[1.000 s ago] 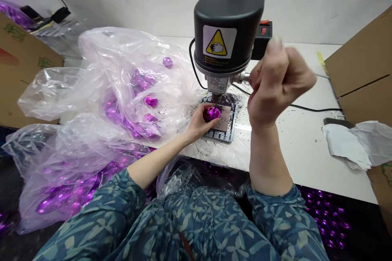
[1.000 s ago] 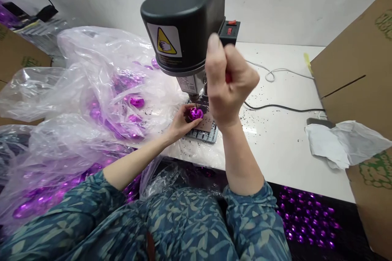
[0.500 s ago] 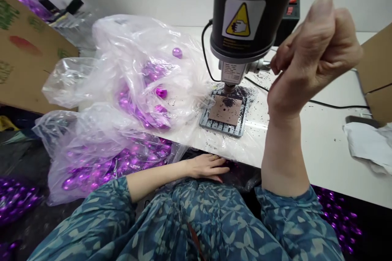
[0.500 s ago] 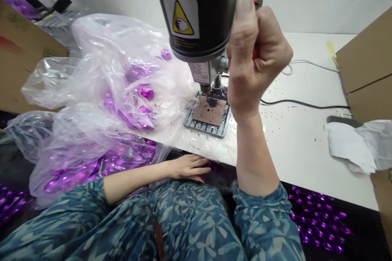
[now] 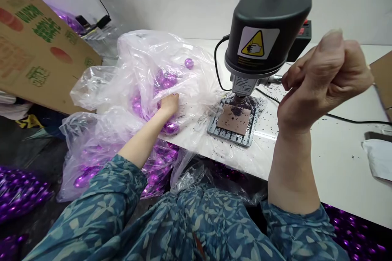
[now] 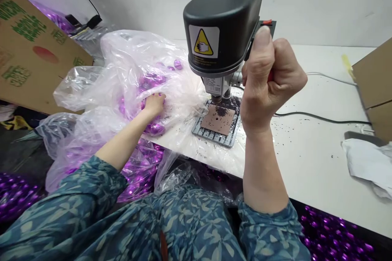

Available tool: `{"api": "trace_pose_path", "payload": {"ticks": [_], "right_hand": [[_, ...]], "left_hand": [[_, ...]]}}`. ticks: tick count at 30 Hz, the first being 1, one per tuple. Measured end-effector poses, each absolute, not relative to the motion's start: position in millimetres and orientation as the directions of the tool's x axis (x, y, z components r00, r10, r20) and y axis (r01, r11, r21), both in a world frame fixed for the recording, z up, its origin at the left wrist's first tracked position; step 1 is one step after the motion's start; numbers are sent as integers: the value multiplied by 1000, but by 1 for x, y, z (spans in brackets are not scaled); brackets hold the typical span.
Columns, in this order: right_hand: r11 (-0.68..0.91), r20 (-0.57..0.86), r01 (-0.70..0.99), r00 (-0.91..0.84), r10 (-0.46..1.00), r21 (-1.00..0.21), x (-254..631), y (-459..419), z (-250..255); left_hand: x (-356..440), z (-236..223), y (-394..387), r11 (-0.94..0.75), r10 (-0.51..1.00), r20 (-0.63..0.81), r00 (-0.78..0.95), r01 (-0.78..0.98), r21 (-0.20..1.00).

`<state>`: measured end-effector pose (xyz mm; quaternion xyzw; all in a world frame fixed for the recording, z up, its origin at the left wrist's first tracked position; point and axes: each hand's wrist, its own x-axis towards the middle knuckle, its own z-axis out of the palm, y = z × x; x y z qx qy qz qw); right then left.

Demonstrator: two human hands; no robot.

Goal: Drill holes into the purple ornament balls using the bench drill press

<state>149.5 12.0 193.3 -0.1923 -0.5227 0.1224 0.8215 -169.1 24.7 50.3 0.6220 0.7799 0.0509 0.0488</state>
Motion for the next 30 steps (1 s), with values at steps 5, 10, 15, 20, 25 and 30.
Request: {"api": "trace_pose_path", "payload": {"ticks": [5,10,15,20,25,30], "right_hand": [[902,817,11,429,385,-431,149,10,193],[913,831,29,427,356,-407,147,11,193],[913,862,96,379,336,-398,150,9,190],[907,882,149,338,328,-394,153,8,187],[893,871,169,353,341,-418,153,8,186],[888,889,204,305,341,-411,155,11,180]], "left_hand": [[-149,54,-7,-54,992,117,-51,662,747],[-100,46,-36,-58,994,53,95,46,997],[-63,16,-22,-96,985,95,146,3,995],[-40,-3,1,-180,975,172,143,38,983],[-24,-7,6,-242,962,227,154,86,966],[-16,-13,10,-267,953,241,183,130,955]]}}
